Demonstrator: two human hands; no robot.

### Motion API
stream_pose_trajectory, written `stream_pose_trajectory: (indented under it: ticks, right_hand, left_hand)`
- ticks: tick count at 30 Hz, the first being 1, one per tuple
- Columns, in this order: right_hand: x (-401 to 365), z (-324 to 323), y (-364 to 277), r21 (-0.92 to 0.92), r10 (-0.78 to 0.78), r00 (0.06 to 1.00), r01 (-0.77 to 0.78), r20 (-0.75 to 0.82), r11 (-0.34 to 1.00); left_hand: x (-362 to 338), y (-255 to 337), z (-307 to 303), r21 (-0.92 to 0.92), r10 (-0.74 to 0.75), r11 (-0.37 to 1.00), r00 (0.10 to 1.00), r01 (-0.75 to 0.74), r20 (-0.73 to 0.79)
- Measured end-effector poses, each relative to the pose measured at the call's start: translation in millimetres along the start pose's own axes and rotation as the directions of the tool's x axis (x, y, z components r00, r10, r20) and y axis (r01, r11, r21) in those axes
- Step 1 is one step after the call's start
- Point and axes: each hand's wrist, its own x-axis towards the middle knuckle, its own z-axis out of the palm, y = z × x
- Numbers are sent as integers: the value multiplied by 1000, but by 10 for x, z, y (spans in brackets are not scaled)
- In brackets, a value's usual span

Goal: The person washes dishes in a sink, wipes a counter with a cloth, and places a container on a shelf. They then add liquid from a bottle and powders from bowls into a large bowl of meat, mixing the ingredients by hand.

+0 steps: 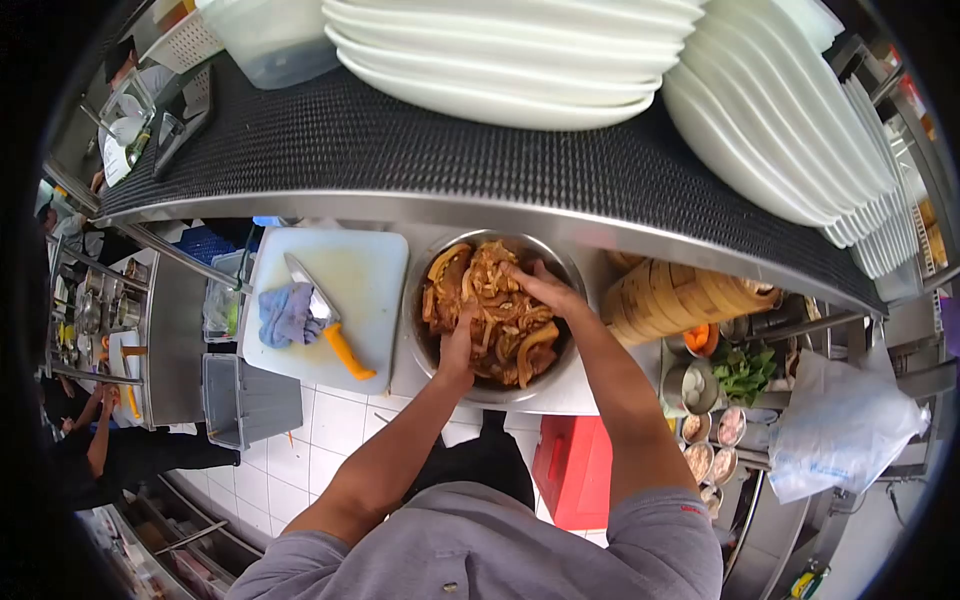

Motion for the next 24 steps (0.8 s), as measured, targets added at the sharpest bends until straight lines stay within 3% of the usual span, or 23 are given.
stream_pose_trajectory:
  ticks: [1,3,7,8,11,14,17,18,21,22,24]
  right_hand:
    - [-83,36,-48,50,95,995,-94,-13,994]
    - [-125,11,-63,115,128,989,-135,69,984]
    - [-145,-38,40,301,4,901,-148,433,942]
    - [-203,-13,15,195,42,952,-105,303,975]
    - [-170,76,212,300,-40,979,-22,199,954]
    - [-209,209,279,278,-144,990,135,10,951]
    - [-535,306,51,194,-174,983,183,-62,964]
    - [-525,359,82,157,-96,985,119,-145,980]
    - [-626,386,100,-132,-189,932,155,-310,979]
    - [-678,408,78,-214,-259,887,187,-382,959]
    - [-554,400,221,-166,-272,851,220,-449,961]
  left_hand:
    - [9,-15,4,-34,9,999,1000,-8,7]
    - [43,-45,30,-94,26,995,999,-23,29]
    - [124,-161,80,-30,158,987,986,-156,58]
    - [152,-161,107,-5,163,987,985,-163,57]
    - [286,-296,54,-1,208,978,970,-210,123]
    - [127,-271,165,-51,255,967,964,-251,72]
    - [50,-210,243,-17,339,941,940,-338,29]
    - [59,-195,230,-6,340,940,939,-340,58]
    - [-16,-140,200,-36,284,959,954,-281,99]
    - [-88,-109,209,19,332,942,939,-335,95]
    - [-109,10,180,175,344,917,933,-358,103]
